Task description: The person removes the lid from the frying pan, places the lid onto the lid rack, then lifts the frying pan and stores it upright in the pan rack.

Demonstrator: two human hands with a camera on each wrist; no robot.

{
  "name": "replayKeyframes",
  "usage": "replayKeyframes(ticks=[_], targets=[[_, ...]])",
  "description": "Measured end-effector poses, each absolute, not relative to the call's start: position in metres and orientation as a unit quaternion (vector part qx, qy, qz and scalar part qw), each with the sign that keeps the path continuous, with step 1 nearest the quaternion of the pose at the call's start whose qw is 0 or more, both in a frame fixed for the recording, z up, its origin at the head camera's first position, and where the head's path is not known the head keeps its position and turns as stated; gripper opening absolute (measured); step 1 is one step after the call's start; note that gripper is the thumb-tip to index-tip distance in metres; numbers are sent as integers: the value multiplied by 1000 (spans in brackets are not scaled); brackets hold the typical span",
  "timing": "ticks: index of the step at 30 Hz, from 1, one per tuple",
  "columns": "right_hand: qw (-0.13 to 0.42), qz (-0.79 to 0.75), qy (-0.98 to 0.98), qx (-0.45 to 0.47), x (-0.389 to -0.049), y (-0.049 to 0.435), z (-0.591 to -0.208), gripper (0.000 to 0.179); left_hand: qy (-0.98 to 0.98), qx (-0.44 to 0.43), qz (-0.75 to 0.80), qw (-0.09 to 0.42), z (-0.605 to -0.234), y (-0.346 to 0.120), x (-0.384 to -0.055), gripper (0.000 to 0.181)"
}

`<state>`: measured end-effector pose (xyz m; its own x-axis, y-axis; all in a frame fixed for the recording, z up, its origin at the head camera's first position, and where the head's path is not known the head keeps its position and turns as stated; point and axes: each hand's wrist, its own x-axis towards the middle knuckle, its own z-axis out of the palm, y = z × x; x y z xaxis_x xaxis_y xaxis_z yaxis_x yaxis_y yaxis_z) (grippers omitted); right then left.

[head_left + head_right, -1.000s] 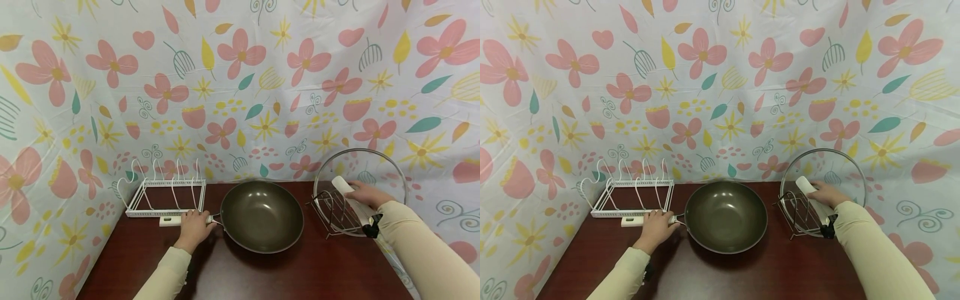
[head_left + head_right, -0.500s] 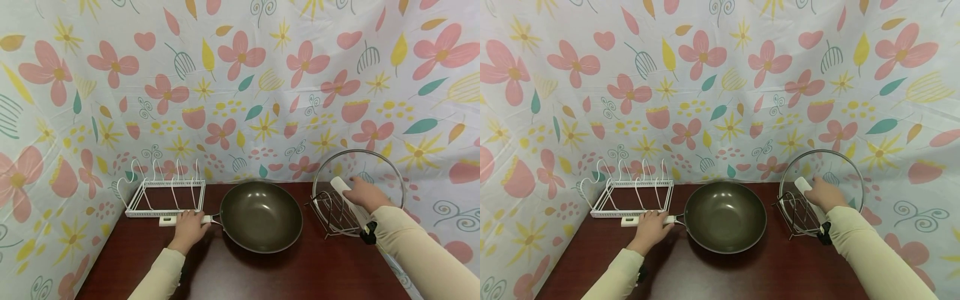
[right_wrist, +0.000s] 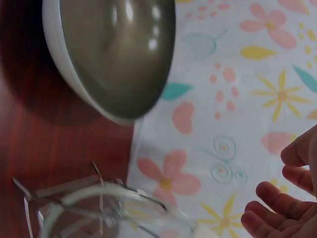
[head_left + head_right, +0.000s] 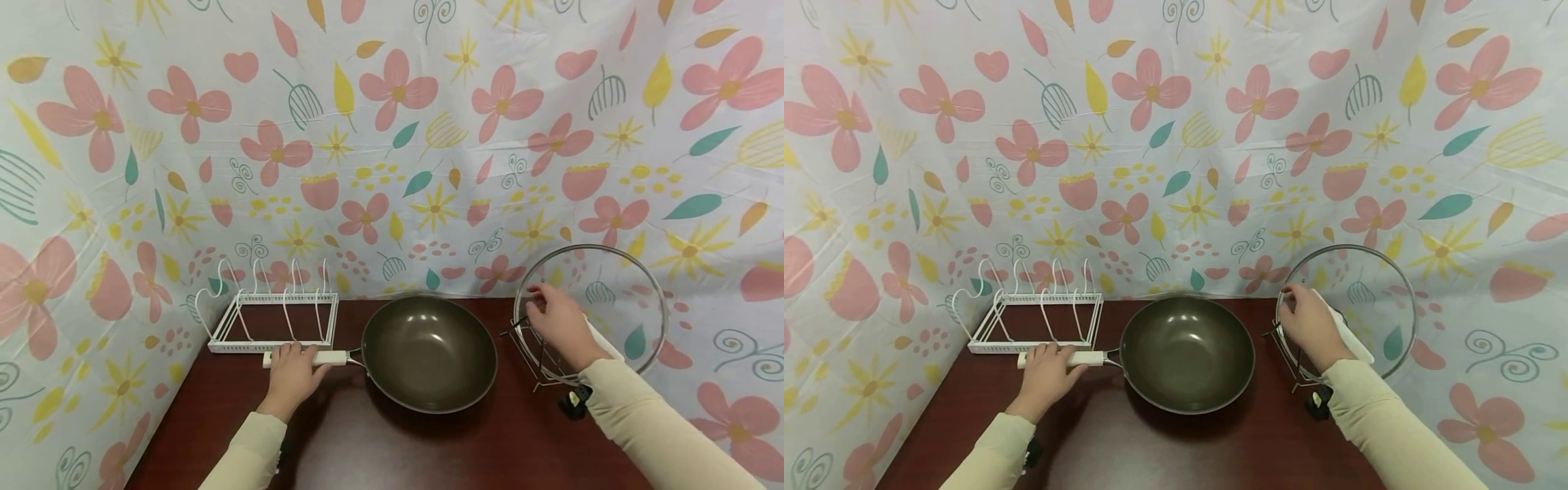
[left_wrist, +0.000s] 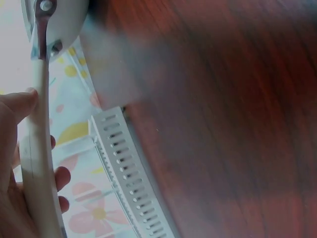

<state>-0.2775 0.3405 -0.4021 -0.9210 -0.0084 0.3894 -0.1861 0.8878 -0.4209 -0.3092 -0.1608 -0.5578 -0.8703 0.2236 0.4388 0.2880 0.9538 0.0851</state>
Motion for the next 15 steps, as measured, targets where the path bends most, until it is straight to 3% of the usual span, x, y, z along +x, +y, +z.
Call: replayKeyframes(ticks=[15], targets=[[150,315,-937,-1,-270,309,-485,44,-962,-94,-122,226,-557,-180,-301,56]])
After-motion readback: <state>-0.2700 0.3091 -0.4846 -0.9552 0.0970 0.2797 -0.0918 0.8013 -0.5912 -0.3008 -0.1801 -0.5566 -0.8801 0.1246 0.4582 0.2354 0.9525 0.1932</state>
